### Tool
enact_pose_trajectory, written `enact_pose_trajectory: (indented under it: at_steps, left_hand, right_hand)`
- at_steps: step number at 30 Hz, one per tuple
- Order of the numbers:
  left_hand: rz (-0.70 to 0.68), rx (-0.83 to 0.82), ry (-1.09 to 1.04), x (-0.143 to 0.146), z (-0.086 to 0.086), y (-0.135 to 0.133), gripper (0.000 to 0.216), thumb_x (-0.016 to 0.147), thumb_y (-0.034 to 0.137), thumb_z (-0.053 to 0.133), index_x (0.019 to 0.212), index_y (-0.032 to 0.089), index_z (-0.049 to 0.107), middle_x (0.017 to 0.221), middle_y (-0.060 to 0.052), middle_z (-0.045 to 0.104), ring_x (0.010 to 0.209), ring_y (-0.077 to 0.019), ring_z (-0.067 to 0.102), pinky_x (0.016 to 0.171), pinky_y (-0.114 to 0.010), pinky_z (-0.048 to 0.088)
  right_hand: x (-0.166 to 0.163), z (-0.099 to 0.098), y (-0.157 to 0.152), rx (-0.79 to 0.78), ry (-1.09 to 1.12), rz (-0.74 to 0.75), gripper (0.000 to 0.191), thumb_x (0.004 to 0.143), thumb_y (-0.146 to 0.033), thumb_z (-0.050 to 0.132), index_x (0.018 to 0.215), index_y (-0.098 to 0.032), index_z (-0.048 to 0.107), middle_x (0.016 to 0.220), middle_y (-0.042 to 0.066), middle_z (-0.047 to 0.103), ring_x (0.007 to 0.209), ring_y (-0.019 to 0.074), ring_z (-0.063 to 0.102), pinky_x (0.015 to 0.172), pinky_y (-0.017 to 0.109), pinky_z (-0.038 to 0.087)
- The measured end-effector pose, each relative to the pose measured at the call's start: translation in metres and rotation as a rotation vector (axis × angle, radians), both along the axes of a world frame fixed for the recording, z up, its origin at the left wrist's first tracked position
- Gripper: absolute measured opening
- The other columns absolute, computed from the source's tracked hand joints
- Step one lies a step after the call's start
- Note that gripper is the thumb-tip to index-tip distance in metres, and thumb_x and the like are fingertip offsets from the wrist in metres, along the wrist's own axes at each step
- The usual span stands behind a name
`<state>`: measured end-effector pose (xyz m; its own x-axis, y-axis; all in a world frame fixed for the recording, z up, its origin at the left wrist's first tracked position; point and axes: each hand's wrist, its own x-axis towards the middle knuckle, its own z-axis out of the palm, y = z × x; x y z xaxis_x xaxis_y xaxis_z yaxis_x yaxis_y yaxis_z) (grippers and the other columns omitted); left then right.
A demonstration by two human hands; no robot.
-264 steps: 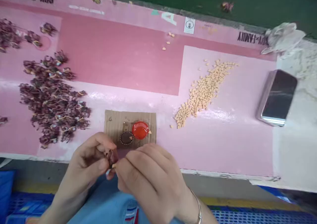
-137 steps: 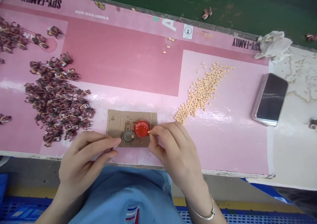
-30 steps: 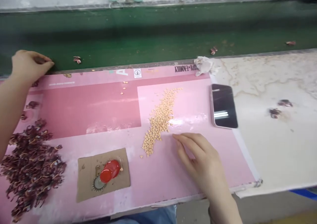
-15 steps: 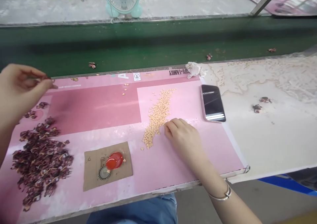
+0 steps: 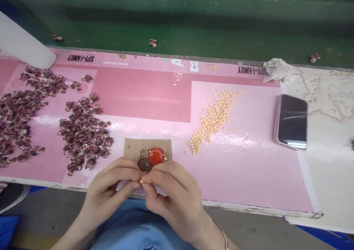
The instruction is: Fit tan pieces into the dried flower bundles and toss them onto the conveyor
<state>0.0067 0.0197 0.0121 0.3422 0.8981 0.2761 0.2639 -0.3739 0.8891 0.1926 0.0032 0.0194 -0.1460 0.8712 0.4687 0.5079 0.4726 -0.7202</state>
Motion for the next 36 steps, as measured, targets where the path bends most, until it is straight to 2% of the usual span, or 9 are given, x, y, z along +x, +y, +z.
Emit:
enact_pose_trajectory:
  at_steps: [6,14,23,30,36]
  left_hand:
    - [0.102,-0.05,-0.038,0.004,0.0,-0.011,0.014,0.099,0.014,0.067,0.087,0.019,0.072,0.081,-0.003,0.074,0.07,-0.0118,0.071,0.06,-0.015,0.057]
    - [0.13,0.01,-0.014,0.001,-0.001,-0.012,0.015,0.095,0.005,0.066,0.096,0.02,0.069,0.083,0.0,0.072,0.076,-0.009,0.07,0.071,-0.012,0.058]
    - [0.167,0.052,0.056,0.006,0.002,-0.014,0.021,0.088,-0.001,0.056,0.083,0.019,0.059,0.073,0.002,0.064,0.058,-0.0079,0.057,0.049,-0.014,0.045]
    - [0.169,0.043,0.053,0.005,0.0,-0.014,0.02,0.092,0.001,0.061,0.093,0.02,0.064,0.079,0.0,0.07,0.065,-0.0106,0.064,0.06,-0.017,0.054]
    - [0.158,0.014,0.049,0.005,-0.002,-0.014,0.019,0.093,0.002,0.061,0.091,0.02,0.062,0.077,0.002,0.066,0.066,-0.0084,0.063,0.062,-0.014,0.052]
  right_hand:
    - [-0.008,-0.006,-0.007,0.051,-0.056,-0.046,0.016,0.096,-0.003,0.061,0.098,-0.018,0.067,0.08,0.001,0.073,0.069,0.01,0.071,0.068,0.018,0.062]
    - [-0.014,-0.008,-0.014,0.031,-0.038,-0.062,0.016,0.095,-0.003,0.062,0.095,-0.018,0.066,0.079,0.001,0.073,0.069,0.0102,0.071,0.068,0.018,0.062]
    - [-0.017,-0.01,-0.016,-0.01,0.013,-0.072,0.018,0.093,-0.004,0.063,0.098,-0.02,0.069,0.082,0.001,0.076,0.069,0.0119,0.072,0.065,0.021,0.064]
    - [-0.019,-0.013,-0.013,0.008,-0.003,-0.114,0.019,0.095,-0.003,0.061,0.098,-0.021,0.066,0.082,0.002,0.076,0.07,0.0121,0.073,0.066,0.021,0.064]
    - [-0.017,-0.013,-0.014,0.026,-0.045,-0.091,0.018,0.096,-0.002,0.06,0.1,-0.018,0.067,0.084,0.003,0.077,0.073,0.0102,0.073,0.072,0.018,0.064]
